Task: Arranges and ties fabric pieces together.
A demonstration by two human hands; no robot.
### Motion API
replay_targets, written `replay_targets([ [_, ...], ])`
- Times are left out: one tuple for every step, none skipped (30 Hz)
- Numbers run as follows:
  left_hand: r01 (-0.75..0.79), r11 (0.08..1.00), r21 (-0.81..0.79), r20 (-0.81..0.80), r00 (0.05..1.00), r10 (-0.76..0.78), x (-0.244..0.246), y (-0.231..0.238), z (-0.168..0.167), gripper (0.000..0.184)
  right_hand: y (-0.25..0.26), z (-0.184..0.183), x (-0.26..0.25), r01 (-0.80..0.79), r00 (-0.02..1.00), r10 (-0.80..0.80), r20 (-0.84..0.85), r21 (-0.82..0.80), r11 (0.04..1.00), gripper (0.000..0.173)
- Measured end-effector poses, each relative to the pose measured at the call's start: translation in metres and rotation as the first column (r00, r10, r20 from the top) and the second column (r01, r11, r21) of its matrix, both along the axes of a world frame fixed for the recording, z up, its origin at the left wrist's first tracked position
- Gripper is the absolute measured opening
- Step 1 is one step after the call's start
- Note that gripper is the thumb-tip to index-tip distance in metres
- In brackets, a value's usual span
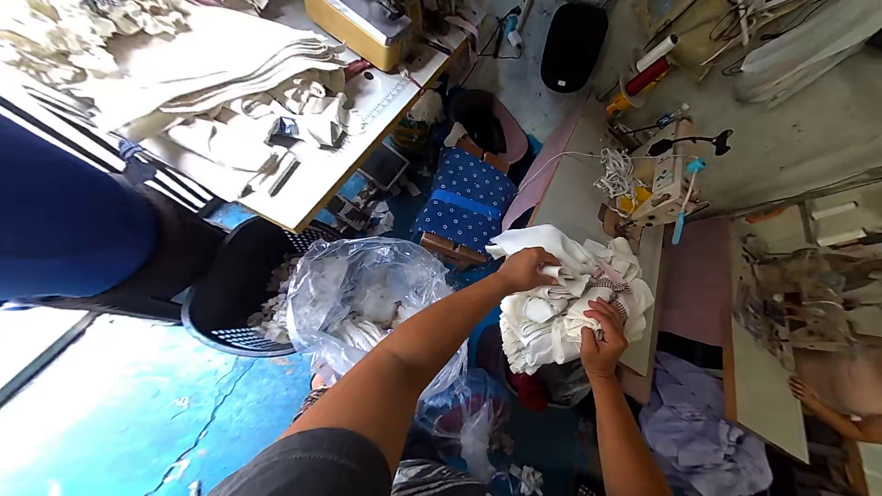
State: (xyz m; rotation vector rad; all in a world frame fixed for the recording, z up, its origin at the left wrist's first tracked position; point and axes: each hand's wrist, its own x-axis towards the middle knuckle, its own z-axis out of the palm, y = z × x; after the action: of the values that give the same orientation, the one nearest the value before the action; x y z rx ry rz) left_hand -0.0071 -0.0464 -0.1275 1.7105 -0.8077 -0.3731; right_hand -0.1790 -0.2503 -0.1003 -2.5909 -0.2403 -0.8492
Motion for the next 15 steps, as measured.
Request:
replay_targets([
  [-0.022,1.0,0.01,-0.007,1.0,0.022,0.001,-0.002,0.004,0.03,0.0,0.0,0.0,-0.004,1.0,0.004,-0.004,0.001,1.0,0.029],
  [-0.064,0.998,0.001,-0.048,0.997,0.064,0.004,-0.004,0.006,0.027,0.0,0.0,-0.001,-0.007,1.0,0.007,-0.004,0.002,1.0,0.029],
  [-0.109,0.994,-0.02,-0.112,0.988,0.106,0.008,-0.005,0.003,0.028,0.0,0.0,-0.001,-0.008,1.0,0.008,-0.006,0.003,1.0,0.029],
  [-0.15,0.988,-0.042,-0.182,0.973,0.14,0.013,-0.007,-0.002,0.029,0.0,0.0,-0.002,-0.008,1.0,0.008,-0.009,0.002,1.0,0.028],
  [-0.19,0.98,-0.067,-0.242,0.955,0.168,0.014,-0.008,-0.006,0.028,0.0,0.0,-0.001,-0.008,1.0,0.008,-0.01,0.0,1.0,0.028],
  [-0.233,0.969,-0.087,-0.295,0.935,0.198,0.013,-0.008,-0.009,0.027,0.0,0.0,-0.001,-0.007,1.0,0.007,-0.011,-0.001,1.0,0.028],
  [-0.284,0.954,-0.094,-0.343,0.909,0.237,0.009,-0.008,-0.01,0.028,0.0,0.0,0.0,-0.005,1.0,0.005,-0.009,-0.002,1.0,0.029],
  [-0.331,0.94,-0.082,-0.38,0.882,0.277,0.004,-0.007,-0.009,0.033,0.0,0.0,0.0,-0.004,1.0,0.004,-0.008,-0.003,1.0,0.029],
  [-0.369,0.927,-0.06,-0.393,0.863,0.318,-0.004,-0.005,-0.009,0.038,0.0,-0.001,-0.001,-0.004,1.0,0.004,-0.011,-0.004,1.0,0.029],
  [-0.39,0.92,-0.04,-0.388,0.854,0.345,-0.013,-0.001,-0.009,0.038,0.0,-0.001,-0.001,-0.004,1.0,0.004,-0.013,-0.004,1.0,0.029],
  [-0.383,0.923,-0.03,-0.368,0.863,0.346,-0.021,0.002,-0.013,0.034,-0.001,-0.001,-0.002,-0.004,1.0,0.004,-0.011,-0.002,1.0,0.029],
  [-0.344,0.938,-0.038,-0.348,0.885,0.31,-0.029,0.005,-0.017,0.028,-0.001,-0.002,-0.002,-0.002,1.0,0.002,-0.012,-0.001,1.0,0.029],
  [-0.282,0.957,-0.06,-0.336,0.909,0.247,-0.037,0.01,-0.018,0.021,-0.001,-0.001,-0.002,-0.001,1.0,0.001,-0.013,0.001,1.0,0.029],
  [-0.208,0.974,-0.094,-0.329,0.929,0.167,-0.044,0.015,-0.016,0.021,0.0,-0.001,-0.002,-0.002,1.0,0.002,-0.013,0.002,1.0,0.029],
  [-0.154,0.981,-0.118,-0.302,0.947,0.112,-0.05,0.017,-0.017,0.03,0.0,-0.001,-0.002,0.0,1.0,0.0,-0.013,0.002,1.0,0.029],
])
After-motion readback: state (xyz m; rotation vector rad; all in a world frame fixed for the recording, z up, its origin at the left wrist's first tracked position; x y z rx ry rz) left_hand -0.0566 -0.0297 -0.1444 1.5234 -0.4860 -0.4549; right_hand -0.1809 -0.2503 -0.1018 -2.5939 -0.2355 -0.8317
